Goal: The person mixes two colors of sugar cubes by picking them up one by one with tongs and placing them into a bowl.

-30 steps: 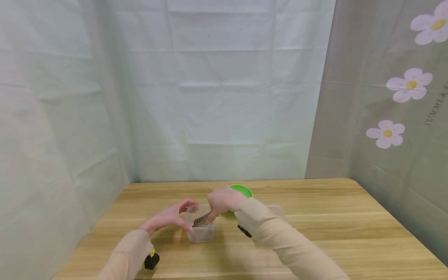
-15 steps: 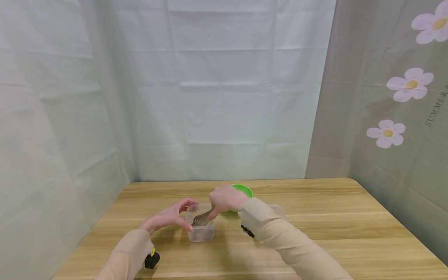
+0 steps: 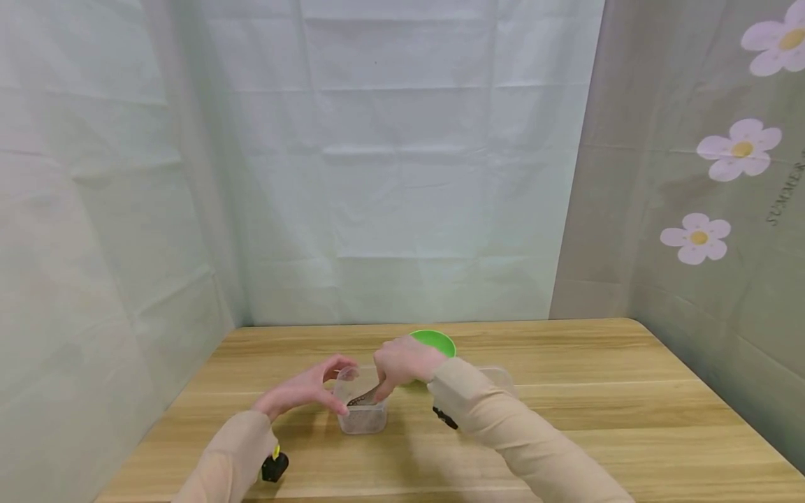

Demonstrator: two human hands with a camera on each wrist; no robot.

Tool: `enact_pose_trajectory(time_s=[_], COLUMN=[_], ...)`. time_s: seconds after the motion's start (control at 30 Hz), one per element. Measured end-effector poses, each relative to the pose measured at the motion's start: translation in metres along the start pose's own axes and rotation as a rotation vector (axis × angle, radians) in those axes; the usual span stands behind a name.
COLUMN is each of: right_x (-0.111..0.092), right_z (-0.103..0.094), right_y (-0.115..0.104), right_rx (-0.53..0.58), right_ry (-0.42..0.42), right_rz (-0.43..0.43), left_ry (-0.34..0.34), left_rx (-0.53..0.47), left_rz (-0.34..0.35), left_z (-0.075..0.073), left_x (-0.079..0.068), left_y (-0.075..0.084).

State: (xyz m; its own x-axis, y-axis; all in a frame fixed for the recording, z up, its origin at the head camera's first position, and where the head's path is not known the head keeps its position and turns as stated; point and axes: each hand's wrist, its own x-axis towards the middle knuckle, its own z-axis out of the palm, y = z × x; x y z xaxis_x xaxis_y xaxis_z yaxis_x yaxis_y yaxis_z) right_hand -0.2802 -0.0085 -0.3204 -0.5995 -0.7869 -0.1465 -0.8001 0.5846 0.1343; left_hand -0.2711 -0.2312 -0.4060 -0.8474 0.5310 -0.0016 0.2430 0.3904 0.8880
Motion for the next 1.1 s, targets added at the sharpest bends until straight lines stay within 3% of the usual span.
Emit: enact_pose_trajectory(time_s=[0.4,0.7,1.1], right_x=[-0.019,-0.040,-0.066], right_z=[-0.003,-0.003,0.003], right_y=[0.022,0.042,0.068], right_rx=[0.109,0.166,0.311], right_ry=[0.103,0.221,0.292], right_rz=[-0.032,-0.102,-0.124], left_ry=[0.013,0.023,0.027], left_rx=[0.003,0.015,0.025], left_rz=[0.010,0.020,0.026], left_z=[0.002,0.003,0.004], left_x=[0.001,-0.001,-0.002], left_y=[0.001,0.001,0.002])
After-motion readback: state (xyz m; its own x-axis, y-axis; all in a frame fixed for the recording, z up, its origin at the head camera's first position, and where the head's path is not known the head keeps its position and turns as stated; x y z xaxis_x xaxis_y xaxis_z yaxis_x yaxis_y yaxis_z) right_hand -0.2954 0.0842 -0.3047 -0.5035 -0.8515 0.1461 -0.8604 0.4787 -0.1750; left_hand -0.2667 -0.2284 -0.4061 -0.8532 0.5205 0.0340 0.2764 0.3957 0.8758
